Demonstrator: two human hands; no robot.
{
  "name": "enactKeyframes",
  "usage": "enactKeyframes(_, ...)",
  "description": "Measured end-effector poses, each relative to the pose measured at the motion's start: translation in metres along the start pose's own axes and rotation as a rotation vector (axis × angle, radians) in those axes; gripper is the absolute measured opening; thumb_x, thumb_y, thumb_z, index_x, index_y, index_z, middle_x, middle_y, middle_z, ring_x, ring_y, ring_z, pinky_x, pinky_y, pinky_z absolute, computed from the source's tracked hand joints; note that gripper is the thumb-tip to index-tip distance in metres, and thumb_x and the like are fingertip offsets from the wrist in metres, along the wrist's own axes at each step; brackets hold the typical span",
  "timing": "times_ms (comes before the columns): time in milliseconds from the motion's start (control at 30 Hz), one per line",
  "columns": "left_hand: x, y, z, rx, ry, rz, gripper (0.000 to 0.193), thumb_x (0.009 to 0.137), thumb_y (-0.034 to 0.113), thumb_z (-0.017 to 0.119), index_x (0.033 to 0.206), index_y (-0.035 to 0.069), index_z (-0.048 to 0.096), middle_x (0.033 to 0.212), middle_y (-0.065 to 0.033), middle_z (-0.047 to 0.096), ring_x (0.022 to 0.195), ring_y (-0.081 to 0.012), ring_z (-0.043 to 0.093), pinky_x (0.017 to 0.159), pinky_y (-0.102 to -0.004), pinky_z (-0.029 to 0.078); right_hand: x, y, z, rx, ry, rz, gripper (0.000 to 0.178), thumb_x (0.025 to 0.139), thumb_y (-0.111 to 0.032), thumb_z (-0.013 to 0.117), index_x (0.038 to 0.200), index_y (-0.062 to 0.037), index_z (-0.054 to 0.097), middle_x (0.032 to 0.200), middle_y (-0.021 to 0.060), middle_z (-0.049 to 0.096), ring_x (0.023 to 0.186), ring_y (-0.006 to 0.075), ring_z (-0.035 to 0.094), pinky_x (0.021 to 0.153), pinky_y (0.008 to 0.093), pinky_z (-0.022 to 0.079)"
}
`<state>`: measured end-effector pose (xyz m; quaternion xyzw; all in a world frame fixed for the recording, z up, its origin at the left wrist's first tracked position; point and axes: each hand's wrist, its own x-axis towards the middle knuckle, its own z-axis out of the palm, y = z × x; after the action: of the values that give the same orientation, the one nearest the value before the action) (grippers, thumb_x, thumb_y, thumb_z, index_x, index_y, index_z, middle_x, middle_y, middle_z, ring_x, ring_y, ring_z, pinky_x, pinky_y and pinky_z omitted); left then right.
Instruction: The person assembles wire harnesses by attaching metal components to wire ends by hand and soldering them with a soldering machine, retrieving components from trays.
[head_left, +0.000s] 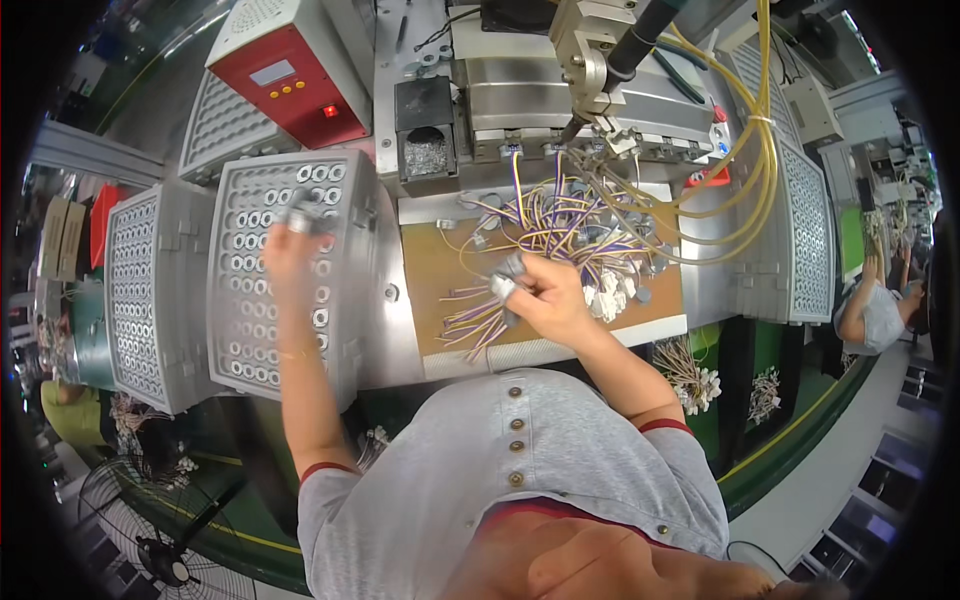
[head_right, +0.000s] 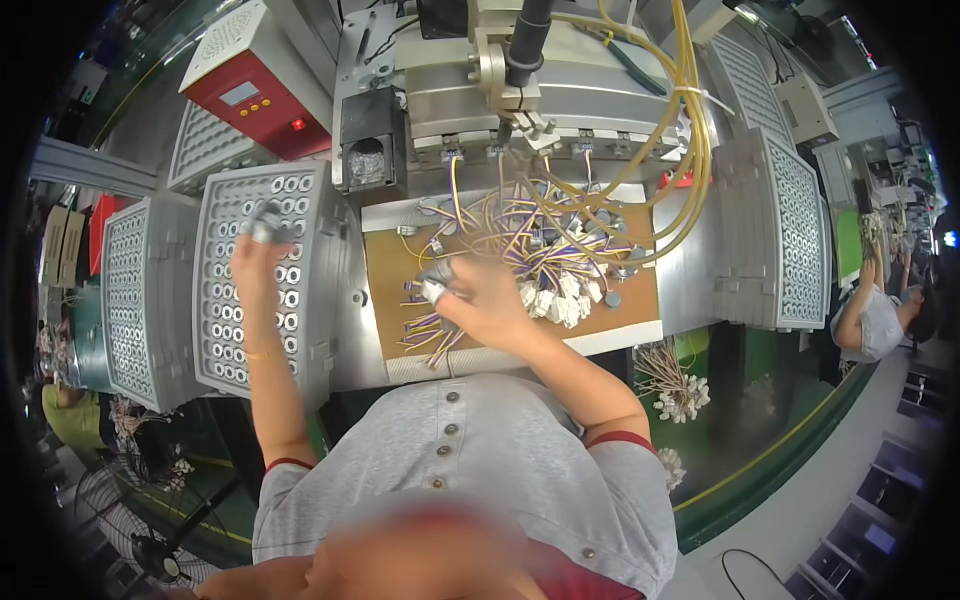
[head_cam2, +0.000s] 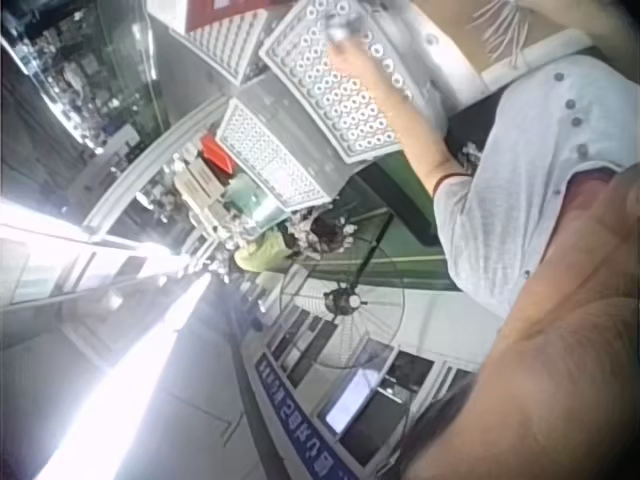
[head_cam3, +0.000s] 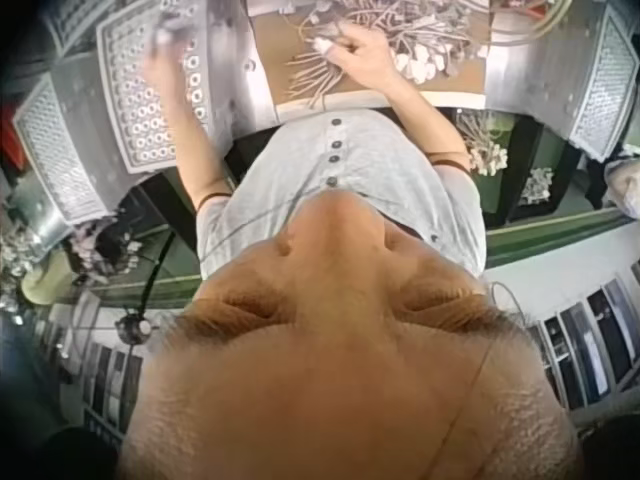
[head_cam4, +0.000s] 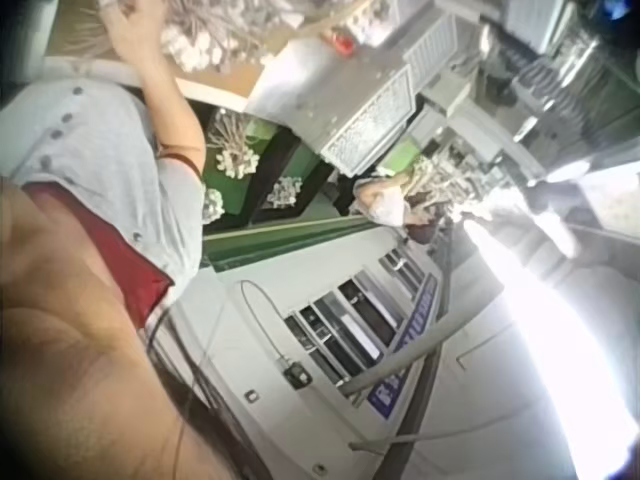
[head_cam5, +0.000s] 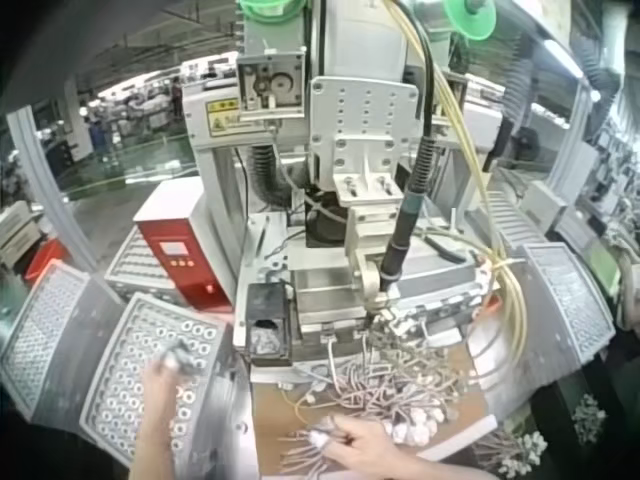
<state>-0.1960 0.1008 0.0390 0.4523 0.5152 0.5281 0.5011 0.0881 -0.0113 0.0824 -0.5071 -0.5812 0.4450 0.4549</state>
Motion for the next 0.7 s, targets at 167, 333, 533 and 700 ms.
enactKeyframes(167,-0.09,0.011,0.092,-0.238,-0.412,-0.106,0.033,0.079,0.003,0.056,0.112,0.0,0.051,0.098,-0.0135,0.059,0.07,-0.0161,0.059,0.057,-0.0242,0.048,0.003,0.008,-0.003,0.056,0.051,0.038,0.006,0.077,-0.003,0.058,0.081,0.0008,0.056,0.059,-0.0024,0.052,0.051,0.0011,0.044,0.044,0.0177,0.034)
enactKeyframes(333,-0.102,0.028,0.116,-0.263,-0.476,-0.166,0.037,0.08,0.003,0.056,0.114,-0.006,0.047,0.096,-0.0128,0.059,0.069,-0.0133,0.058,0.055,-0.0212,0.047,-0.004,0.001,-0.006,0.176,0.088,0.058,0.006,0.077,-0.002,0.058,0.082,0.0006,0.057,0.058,-0.0028,0.052,0.047,0.0006,0.043,0.041,0.0168,0.033)
enactKeyframes(533,-0.105,0.031,0.119,-0.292,-0.559,-0.171,0.04,0.078,0.001,0.06,0.116,-0.002,0.048,0.109,-0.0086,0.056,0.087,-0.0108,0.056,0.062,-0.0192,0.049,-0.004,0.004,-0.009,0.159,0.086,0.003,0.006,0.075,-0.002,0.059,0.08,0.0003,0.057,0.057,-0.0034,0.053,0.047,0.0005,0.043,0.04,0.0173,0.032)
enactKeyframes(700,-0.11,0.034,0.123,-0.256,-0.564,-0.017,0.037,0.077,0.001,0.06,0.112,-0.002,0.052,0.109,-0.0105,0.056,0.093,-0.0153,0.056,0.072,-0.0256,0.049,-0.005,-0.004,-0.014,-0.017,0.084,-0.013,0.006,0.07,-0.002,0.061,0.071,-0.0003,0.055,0.053,-0.0024,0.051,0.045,0.0019,0.042,0.04,0.02,0.031)
